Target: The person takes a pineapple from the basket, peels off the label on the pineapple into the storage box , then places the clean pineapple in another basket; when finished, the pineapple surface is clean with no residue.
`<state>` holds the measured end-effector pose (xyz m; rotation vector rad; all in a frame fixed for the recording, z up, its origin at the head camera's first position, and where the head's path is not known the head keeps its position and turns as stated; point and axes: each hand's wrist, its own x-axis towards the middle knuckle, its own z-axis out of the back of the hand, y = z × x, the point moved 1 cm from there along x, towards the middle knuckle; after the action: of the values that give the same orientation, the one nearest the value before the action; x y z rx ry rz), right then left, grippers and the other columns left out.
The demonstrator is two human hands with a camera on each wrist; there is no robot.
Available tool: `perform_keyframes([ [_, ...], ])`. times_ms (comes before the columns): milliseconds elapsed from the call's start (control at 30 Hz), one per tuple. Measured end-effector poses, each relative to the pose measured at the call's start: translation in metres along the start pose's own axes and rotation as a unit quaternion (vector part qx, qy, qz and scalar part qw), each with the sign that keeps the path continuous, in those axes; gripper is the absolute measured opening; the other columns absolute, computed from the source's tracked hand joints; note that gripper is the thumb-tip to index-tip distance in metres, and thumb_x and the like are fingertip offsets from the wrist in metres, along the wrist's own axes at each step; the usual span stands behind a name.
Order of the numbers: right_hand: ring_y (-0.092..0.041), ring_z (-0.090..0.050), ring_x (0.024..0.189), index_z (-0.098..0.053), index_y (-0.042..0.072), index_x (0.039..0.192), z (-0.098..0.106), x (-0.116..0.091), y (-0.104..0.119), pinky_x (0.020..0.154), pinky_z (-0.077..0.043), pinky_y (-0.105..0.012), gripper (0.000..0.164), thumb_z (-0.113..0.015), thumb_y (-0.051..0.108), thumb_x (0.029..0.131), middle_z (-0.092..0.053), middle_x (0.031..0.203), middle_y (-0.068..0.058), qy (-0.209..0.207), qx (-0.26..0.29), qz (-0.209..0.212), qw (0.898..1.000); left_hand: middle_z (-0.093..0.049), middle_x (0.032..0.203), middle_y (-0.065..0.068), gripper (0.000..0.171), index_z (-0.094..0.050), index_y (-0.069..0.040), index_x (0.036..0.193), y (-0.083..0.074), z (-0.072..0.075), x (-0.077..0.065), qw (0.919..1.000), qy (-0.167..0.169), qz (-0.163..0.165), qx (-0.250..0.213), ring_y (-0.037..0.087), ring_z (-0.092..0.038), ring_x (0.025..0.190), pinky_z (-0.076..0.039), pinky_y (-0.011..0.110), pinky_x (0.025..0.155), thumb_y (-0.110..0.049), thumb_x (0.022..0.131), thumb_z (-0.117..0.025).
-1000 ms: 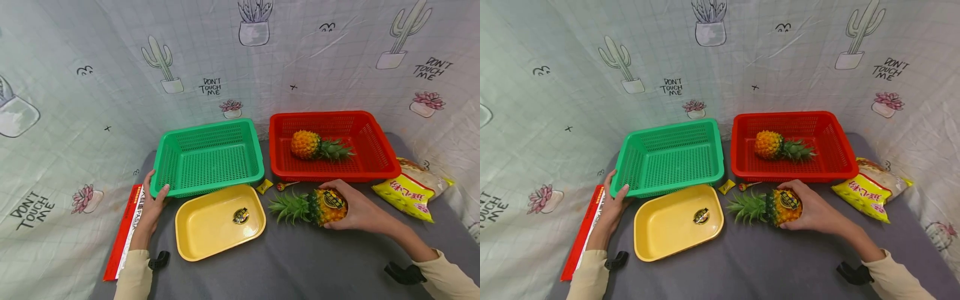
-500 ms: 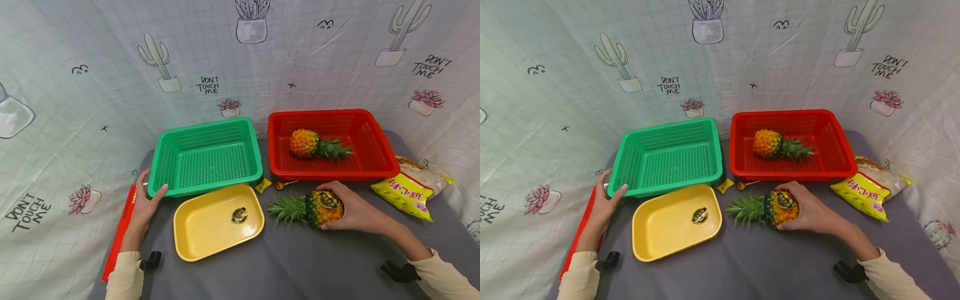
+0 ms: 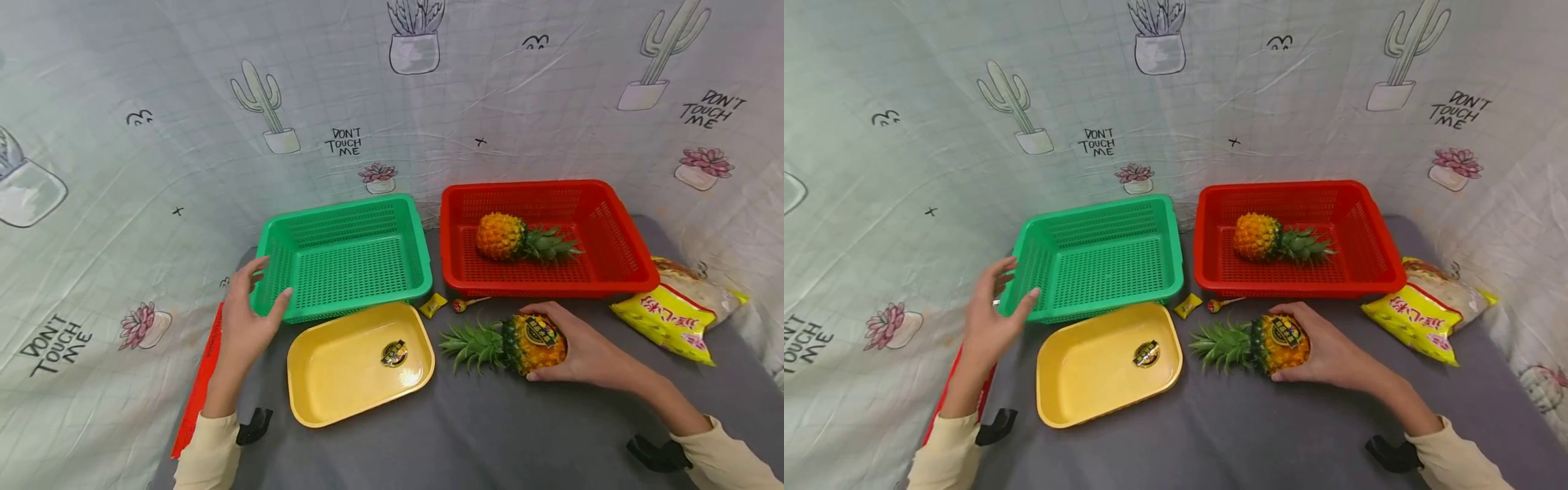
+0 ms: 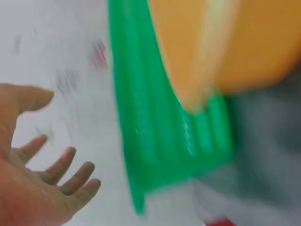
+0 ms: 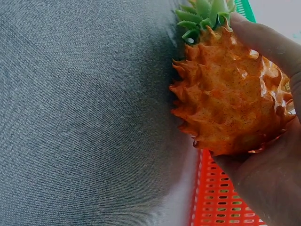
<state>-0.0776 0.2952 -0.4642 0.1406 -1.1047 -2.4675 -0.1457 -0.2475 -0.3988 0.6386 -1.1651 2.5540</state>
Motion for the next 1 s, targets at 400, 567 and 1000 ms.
perform_keyframes([
  [400, -0.014, -0.061, 0.109, -0.043, 0.014, 0.155, -0.003, 0.0, 0.0, 0.083, -0.056, -0.034, 0.097, -0.097, 0.039, 0.079, -0.053, 0.137, 0.0, 0.001, 0.025, 0.001, 1.0, -0.071, 0.108, -0.002, 0.022, -0.074, -0.012, 0.121, -0.102, -0.081, -0.002, 0.9823, 0.15, -0.095, -0.061, 0.017, -0.067, 0.092, -0.057, 0.04, 0.084, -0.014, 0.099, -0.077],
  [567, -0.014, -0.061, 0.108, -0.043, 0.018, 0.154, -0.004, -0.003, -0.002, 0.083, -0.056, -0.034, 0.095, -0.097, 0.037, 0.079, -0.052, 0.138, 0.001, -0.006, 0.027, 0.007, 1.0, -0.071, 0.104, -0.006, 0.014, -0.076, -0.014, 0.116, -0.133, -0.109, 0.002, 0.9659, 0.219, -0.092, -0.102, 0.011, -0.067, 0.089, -0.058, 0.034, 0.083, -0.018, 0.103, -0.073],
  [1000, -0.014, -0.06, 0.111, -0.043, 0.009, 0.154, -0.008, -0.003, -0.004, 0.087, -0.056, -0.032, 0.098, -0.099, 0.033, 0.077, -0.051, 0.14, 0.0, -0.02, 0.019, 0.02, 0.999, -0.073, 0.101, -0.009, 0.017, -0.077, -0.014, 0.116, -0.165, -0.189, 0.01, 0.9122, 0.37, -0.047, -0.17, 0.009, -0.066, 0.077, -0.054, 0.025, 0.07, -0.024, 0.106, -0.068],
])
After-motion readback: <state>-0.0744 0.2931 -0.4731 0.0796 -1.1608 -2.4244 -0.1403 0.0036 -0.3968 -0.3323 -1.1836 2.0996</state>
